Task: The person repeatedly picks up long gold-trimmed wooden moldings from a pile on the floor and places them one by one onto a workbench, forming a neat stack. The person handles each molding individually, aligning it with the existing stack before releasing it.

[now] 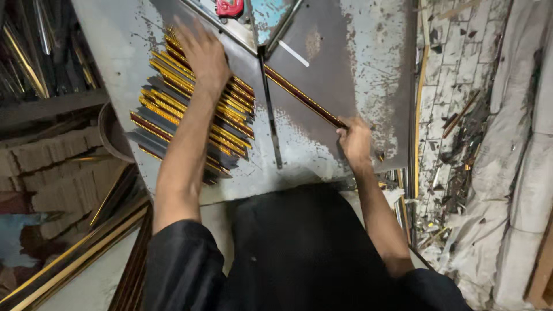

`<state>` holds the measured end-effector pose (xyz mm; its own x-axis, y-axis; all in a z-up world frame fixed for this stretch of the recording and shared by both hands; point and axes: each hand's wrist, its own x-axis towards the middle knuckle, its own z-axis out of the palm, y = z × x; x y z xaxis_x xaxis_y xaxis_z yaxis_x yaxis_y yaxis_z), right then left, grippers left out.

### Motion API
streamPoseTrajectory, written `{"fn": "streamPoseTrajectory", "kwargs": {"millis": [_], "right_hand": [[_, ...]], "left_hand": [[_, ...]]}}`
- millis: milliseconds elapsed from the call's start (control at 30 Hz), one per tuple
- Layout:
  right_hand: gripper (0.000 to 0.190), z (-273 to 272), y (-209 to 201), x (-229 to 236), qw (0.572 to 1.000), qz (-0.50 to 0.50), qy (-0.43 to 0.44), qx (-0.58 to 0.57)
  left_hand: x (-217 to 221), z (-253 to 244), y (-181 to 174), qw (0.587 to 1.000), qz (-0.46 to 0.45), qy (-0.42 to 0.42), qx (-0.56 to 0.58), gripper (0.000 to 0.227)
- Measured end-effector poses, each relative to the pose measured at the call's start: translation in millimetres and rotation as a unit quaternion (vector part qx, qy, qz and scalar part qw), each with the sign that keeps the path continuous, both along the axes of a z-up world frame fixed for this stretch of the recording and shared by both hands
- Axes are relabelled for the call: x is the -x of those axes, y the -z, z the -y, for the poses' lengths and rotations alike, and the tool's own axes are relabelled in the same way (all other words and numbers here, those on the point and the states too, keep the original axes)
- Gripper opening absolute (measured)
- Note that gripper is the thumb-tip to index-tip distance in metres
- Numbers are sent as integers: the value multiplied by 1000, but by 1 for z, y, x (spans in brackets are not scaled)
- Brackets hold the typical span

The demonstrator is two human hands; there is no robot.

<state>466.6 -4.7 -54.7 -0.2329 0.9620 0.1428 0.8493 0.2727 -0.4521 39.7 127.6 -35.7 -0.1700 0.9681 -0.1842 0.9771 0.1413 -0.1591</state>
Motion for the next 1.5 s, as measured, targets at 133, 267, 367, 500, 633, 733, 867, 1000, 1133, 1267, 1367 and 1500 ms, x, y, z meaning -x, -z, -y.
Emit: {"fn": "streamPoseTrajectory", "kwargs": {"millis": [133, 267, 367, 500, 633, 733, 867, 1000, 1133, 1267, 1367, 1500], "right_hand": [[14, 8, 24, -13, 980, -85, 153, 93], [17, 38, 24, -28, 971, -116, 194, 83], [18, 64, 7, -23, 976, -119, 179, 31], [15, 76, -10, 32, 952, -182, 218, 118], [12, 42, -14, 113, 897, -232, 308, 216], [17, 10, -7, 162, 872, -277, 334, 226], [28, -26, 6, 188, 737, -492, 323, 332], [29, -19, 0, 165, 642, -575, 314, 397], [24, 8, -26, 78, 938, -273, 95, 192], [25, 12, -23, 4, 705, -513, 388, 299], [22, 11, -25, -25, 704, -526, 389, 277], [22, 21, -45, -31, 732, -513, 379, 240]], "left_hand": [[22, 51, 9, 981, 130, 140, -17, 33], [28, 94, 11, 968, 186, 165, -16, 32], [19, 110, 11, 971, 192, 140, 16, 30], [3, 132, 14, 968, 219, 89, -81, 52], [-19, 145, 14, 959, 277, -53, -39, 55], [-35, 123, 19, 962, 265, -52, -31, 85], [-30, 87, 37, 949, 280, -140, -24, 120], [-25, 83, 45, 952, 257, -144, -80, 124], [-36, 72, 42, 945, 234, -202, -105, 119], [-36, 41, 43, 931, 204, -282, -112, 112], [-25, 8, 34, 926, 229, -275, -122, 120], [-19, -20, 13, 960, 162, -197, -113, 119]]}}
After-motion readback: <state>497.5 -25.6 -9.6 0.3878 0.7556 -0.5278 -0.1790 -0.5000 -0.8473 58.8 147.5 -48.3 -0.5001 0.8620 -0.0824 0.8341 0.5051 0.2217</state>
